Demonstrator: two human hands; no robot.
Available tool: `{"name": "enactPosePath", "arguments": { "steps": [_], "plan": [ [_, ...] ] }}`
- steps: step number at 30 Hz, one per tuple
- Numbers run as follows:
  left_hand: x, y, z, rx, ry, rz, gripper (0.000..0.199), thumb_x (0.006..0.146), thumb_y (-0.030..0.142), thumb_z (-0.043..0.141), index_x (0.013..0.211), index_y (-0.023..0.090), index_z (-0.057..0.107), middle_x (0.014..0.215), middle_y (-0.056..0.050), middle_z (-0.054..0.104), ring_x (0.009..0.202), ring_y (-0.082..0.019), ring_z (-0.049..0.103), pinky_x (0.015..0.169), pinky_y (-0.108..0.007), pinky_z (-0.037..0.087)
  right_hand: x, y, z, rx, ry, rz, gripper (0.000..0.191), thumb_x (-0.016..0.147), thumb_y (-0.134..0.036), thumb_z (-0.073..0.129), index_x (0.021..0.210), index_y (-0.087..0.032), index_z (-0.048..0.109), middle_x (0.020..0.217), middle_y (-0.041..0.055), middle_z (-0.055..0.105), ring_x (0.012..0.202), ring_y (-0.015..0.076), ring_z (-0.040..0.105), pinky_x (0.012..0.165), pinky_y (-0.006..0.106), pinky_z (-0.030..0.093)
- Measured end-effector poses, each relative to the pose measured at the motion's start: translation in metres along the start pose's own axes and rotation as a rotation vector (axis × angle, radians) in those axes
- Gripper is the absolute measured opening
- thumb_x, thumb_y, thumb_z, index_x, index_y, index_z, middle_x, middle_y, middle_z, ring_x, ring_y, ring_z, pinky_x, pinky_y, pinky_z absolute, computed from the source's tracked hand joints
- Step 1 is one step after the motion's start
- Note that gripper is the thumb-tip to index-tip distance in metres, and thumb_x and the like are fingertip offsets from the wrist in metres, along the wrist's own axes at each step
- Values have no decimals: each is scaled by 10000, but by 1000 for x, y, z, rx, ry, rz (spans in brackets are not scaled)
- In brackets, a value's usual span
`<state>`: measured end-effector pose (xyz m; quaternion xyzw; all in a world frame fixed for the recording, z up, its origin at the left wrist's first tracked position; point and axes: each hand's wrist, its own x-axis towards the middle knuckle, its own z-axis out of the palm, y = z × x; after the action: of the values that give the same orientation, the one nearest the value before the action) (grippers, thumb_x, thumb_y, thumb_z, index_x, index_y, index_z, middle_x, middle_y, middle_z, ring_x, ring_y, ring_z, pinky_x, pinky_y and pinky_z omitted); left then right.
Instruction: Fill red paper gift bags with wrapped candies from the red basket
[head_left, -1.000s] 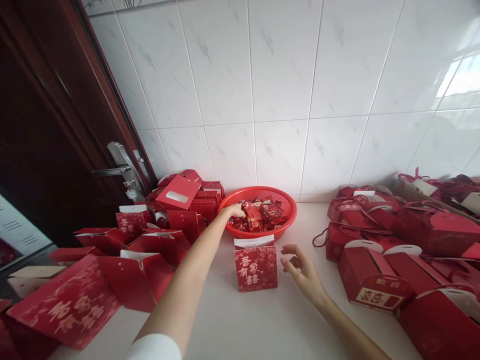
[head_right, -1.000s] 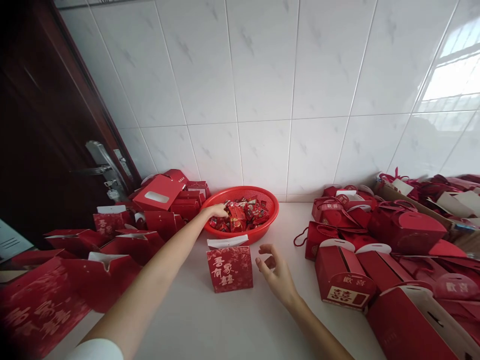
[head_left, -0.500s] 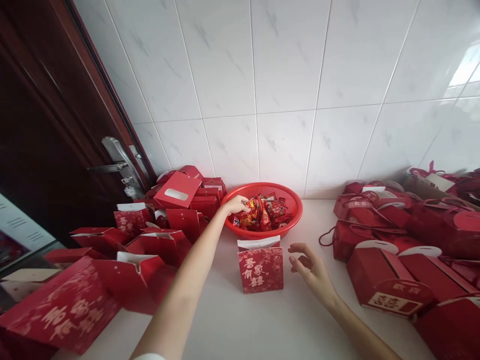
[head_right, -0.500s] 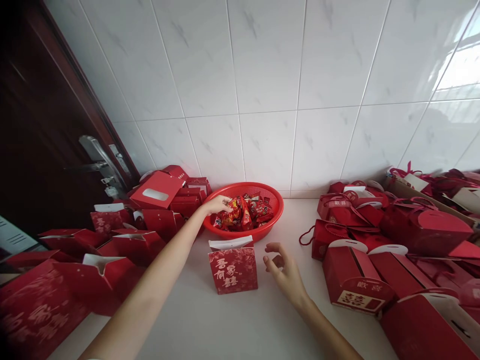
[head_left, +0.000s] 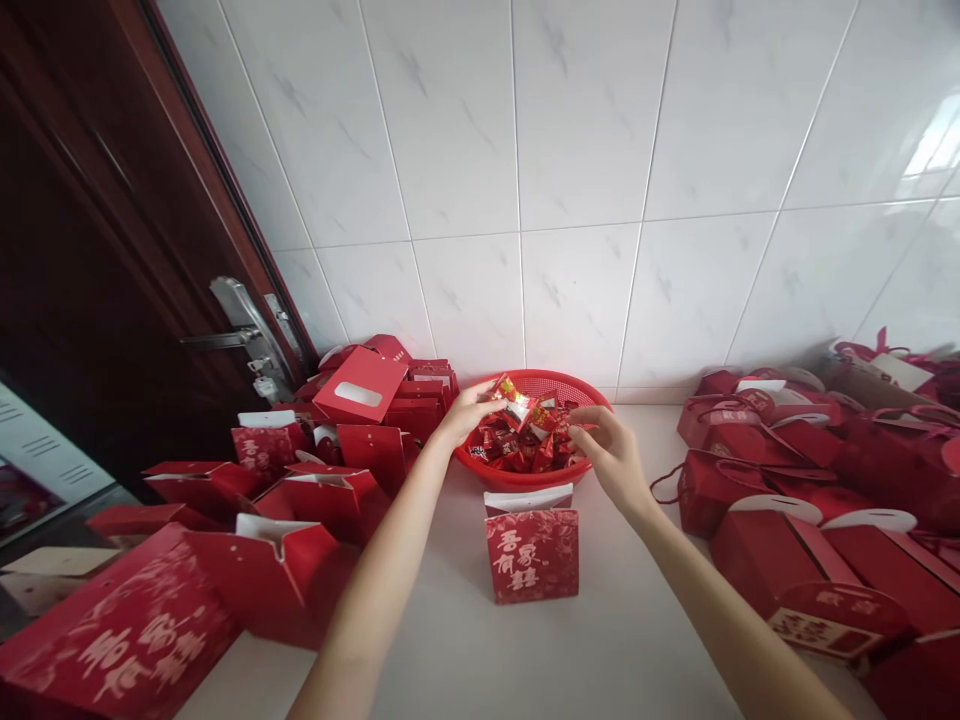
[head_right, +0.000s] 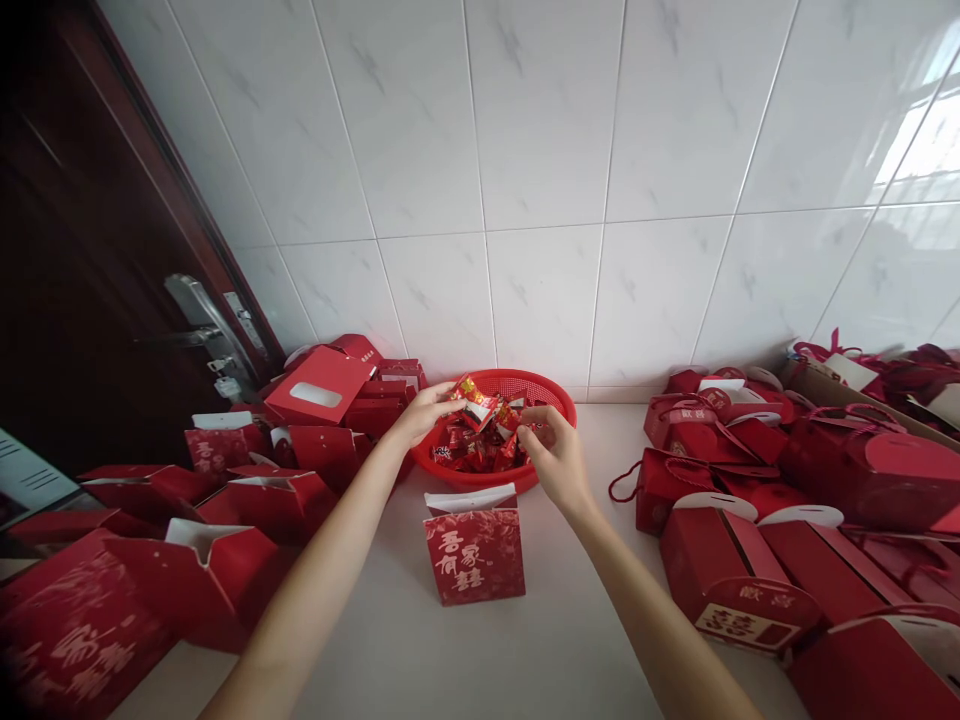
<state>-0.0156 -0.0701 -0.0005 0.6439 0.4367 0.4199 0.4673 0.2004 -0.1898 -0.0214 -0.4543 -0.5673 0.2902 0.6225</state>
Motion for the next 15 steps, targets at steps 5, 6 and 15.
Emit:
{"name": "enactPosePath", "arguments": {
  "steps": [5, 6, 15],
  "plan": [
    [-8, 3, 16, 26, -93, 10, 499, 859, 185, 691, 1352, 228, 624, 1320, -48, 695, 1236, -235, 641, 1039, -353, 529, 48, 19, 23, -18, -8, 150, 516, 668, -451, 779, 1099, -213, 622, 1042, 103, 720, 884, 249, 704, 684, 364, 587],
    [-8, 3, 18, 64, -109, 19, 497, 877, 178, 668, 1369, 228, 611, 1322, -50, 694, 1237, -233, 641, 1032, -357, 533, 53, 23, 25, 10, -47, 161, 488, 654, -432, 787, 1063, -208, 644, 993, 98, 733, 841, 246, 710, 667, 364, 587],
    [11, -7, 0, 473, -64, -44, 331, 857, 197, 649, 1179, 169, 718, 1135, -96, 763, 1093, -233, 704, 941, -296, 527, 69, 48, 6, 70, 129, 132, 305, 627, -432, 754, 791, -180, 706, 776, 80, 735, 739, 233, 681, 657, 348, 541]
  ]
}}
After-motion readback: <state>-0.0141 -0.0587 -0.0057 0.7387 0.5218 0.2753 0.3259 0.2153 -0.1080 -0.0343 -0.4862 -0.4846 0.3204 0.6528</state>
